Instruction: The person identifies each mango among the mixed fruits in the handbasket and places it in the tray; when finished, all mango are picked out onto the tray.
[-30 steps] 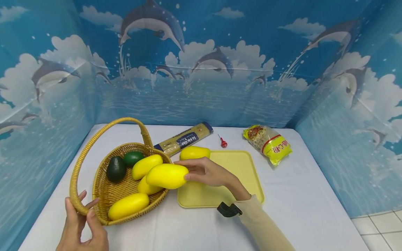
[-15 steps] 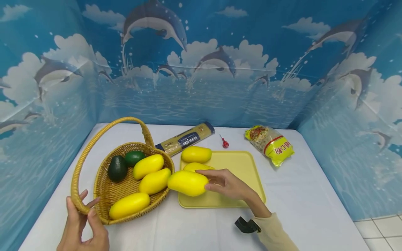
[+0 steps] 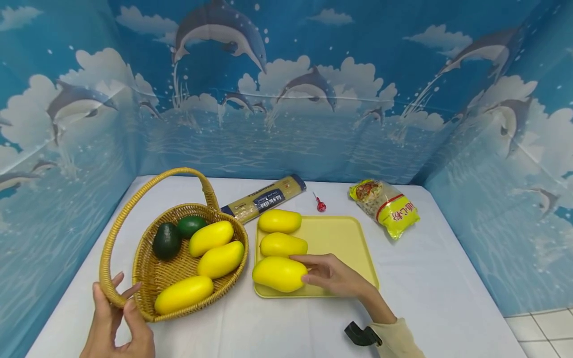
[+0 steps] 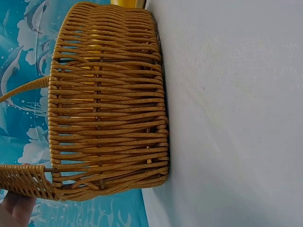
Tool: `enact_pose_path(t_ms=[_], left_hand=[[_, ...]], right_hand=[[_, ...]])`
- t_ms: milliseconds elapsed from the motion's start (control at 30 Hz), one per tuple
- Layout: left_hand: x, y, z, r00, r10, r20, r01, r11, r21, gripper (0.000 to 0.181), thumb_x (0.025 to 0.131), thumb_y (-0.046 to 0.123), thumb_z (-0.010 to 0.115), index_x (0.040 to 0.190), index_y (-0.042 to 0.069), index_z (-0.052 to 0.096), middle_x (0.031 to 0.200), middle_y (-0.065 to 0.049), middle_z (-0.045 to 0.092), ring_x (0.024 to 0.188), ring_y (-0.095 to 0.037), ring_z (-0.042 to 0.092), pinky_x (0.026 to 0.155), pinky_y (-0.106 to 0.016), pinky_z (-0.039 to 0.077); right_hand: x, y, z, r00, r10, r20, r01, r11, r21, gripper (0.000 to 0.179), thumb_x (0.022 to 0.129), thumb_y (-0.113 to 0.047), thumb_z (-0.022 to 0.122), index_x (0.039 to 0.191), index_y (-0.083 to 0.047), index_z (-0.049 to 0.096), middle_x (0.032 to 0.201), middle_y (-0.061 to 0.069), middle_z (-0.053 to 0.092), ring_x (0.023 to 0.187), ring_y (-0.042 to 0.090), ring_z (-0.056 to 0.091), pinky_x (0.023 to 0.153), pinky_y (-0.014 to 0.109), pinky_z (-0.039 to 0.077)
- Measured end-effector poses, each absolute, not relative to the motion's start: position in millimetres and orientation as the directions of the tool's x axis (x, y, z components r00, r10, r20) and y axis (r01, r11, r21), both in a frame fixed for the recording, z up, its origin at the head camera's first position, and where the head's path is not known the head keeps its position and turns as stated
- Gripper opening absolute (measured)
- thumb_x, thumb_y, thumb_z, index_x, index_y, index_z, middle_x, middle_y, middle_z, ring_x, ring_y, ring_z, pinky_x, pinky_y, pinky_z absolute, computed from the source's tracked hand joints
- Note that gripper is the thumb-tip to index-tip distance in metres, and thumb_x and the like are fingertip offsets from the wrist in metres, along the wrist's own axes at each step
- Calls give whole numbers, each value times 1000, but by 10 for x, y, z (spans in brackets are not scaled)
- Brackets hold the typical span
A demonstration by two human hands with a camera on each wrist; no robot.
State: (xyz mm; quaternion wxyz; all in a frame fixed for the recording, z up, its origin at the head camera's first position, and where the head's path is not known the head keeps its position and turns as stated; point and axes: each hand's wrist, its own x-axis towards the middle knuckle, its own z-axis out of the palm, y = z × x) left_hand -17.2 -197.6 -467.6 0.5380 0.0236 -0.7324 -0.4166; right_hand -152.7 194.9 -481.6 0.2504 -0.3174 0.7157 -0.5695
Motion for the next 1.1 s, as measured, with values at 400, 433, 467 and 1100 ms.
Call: enact_pose_path(t_ms=[400,433,467,1100], left_hand=[[-151,-1982,-4674,-432,-470,769,405,661,632,57,100,-10,64,154,-14,47,137,-33,67,113,5,69,102,-12,51],[-150,-1983,-4677,-436,-467,769,403,663,631,57,100,-10,64,154,-13,47,137,-32,67,113,5,69,102,-12,50],[-149,-1986,-4680,-438,-466,769,403,663,631,57,99,-11,64,154,-13,47,137,-32,67,113,6,68,102,-12,50],[-131,-1903,-4553,-444,-465,766,379,677,631,56,103,-4,63,156,-13,45,135,-35,67,114,11,66,102,-10,49]], right_hand=[[-1539,1957,-4979,-682,-730,-45,-149,200,-968,54,108,-11,65,159,1,51,159,21,55,129,12,65,109,27,55],[-1539,1958,-4980,-686,-726,-43,-147,197,-969,54,108,-10,66,158,1,51,159,22,55,130,11,64,109,28,55],[-1539,1959,-4979,-692,-721,-41,-144,194,-970,53,108,-10,66,158,1,51,158,22,55,131,10,64,109,28,55],[-1547,1955,-4928,-784,-614,-90,-140,317,-938,48,102,-10,74,148,2,62,146,20,66,127,33,68,100,28,60]])
